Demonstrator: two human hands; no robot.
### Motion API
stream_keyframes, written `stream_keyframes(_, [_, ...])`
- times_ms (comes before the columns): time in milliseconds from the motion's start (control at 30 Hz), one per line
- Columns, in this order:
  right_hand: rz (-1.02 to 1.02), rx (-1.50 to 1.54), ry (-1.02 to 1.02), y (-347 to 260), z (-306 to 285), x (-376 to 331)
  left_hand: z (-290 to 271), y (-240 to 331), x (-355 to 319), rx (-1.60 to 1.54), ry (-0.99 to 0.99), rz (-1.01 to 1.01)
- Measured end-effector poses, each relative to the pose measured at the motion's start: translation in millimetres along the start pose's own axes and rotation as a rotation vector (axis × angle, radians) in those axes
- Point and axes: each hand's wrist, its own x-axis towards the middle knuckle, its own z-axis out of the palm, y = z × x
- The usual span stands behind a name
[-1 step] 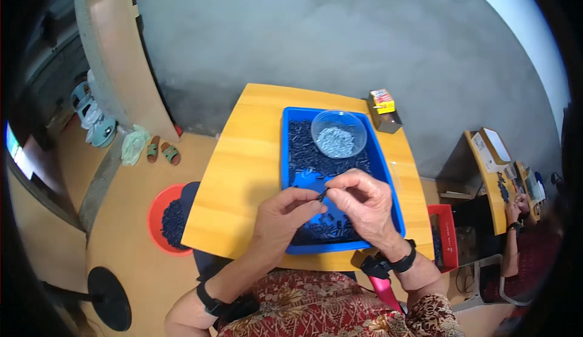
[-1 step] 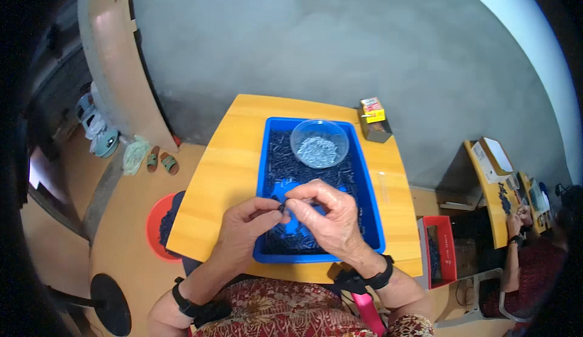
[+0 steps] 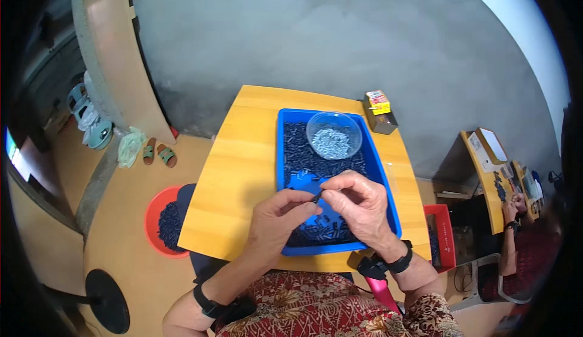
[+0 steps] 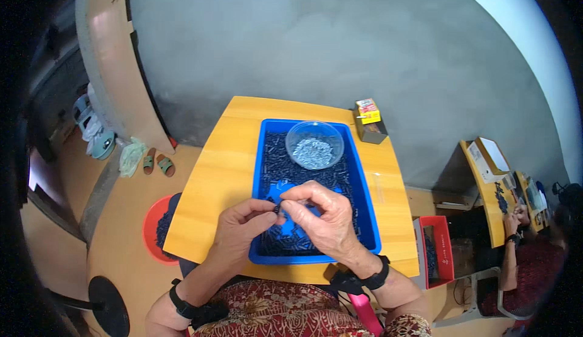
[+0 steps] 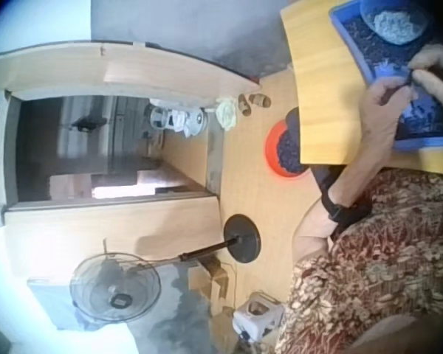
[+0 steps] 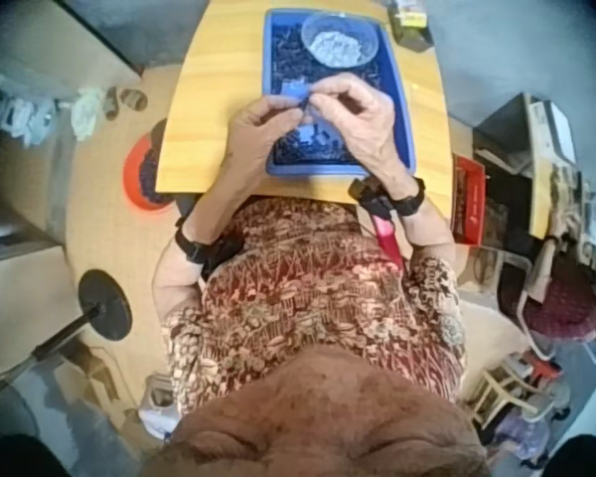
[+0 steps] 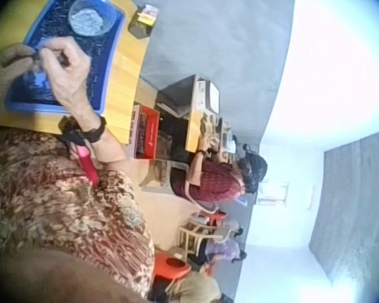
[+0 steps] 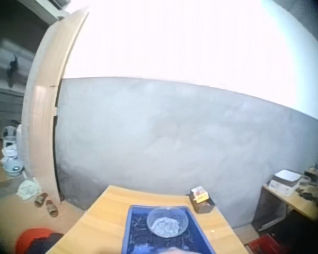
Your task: Inserting small black plastic pins into a blue component at a workstation.
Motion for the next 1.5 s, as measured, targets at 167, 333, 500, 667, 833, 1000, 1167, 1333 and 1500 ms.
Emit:
stream_keyframes(167, [0.018, 0.087, 0.030, -8, 2, -3, -2, -3, 1, -0.031, -0.029, 0.010])
stream_keyframes(333, [0.001, -0.020, 0.003, 0, 1, -3, -1, 1, -1, -0.002, -0.009, 0.013])
stream_keyframes(500, [0.033, 0.099, 0.043, -1, 2, -3, -2, -4, 0, -0.022, -0.017, 0.031])
stream_keyframes(667, [0.045, 0.027, 0.029, 0, -2, -2, -1, -3, -1, -0.003, -0.024, 0.033])
stream_keyframes(833, [0.056, 0.023, 0.034, 3, -1, -3, -2, -4, -1, 0.000, -0.025, 0.037])
stream_keyframes(1000, [-0.018, -0.147, 0.004, 1, -5, -2, -2, -4, -2, 0.046, -0.018, 0.027])
stream_keyframes(1167, [-0.213, -0.297, -0.015, -6, -1, 0, -2, -6, 1, 0.065, -0.011, 0.105])
stream_keyframes(1333, [-0.357, -0.398, -0.013, 0, 2, 0, -6, -13, 2, 0.122, 0.001, 0.121])
stream_keyframes(1500, [-0.392, -0.393, 0.010, 9, 9, -6, -9, -11, 0, 0.099, -0.026, 0.094])
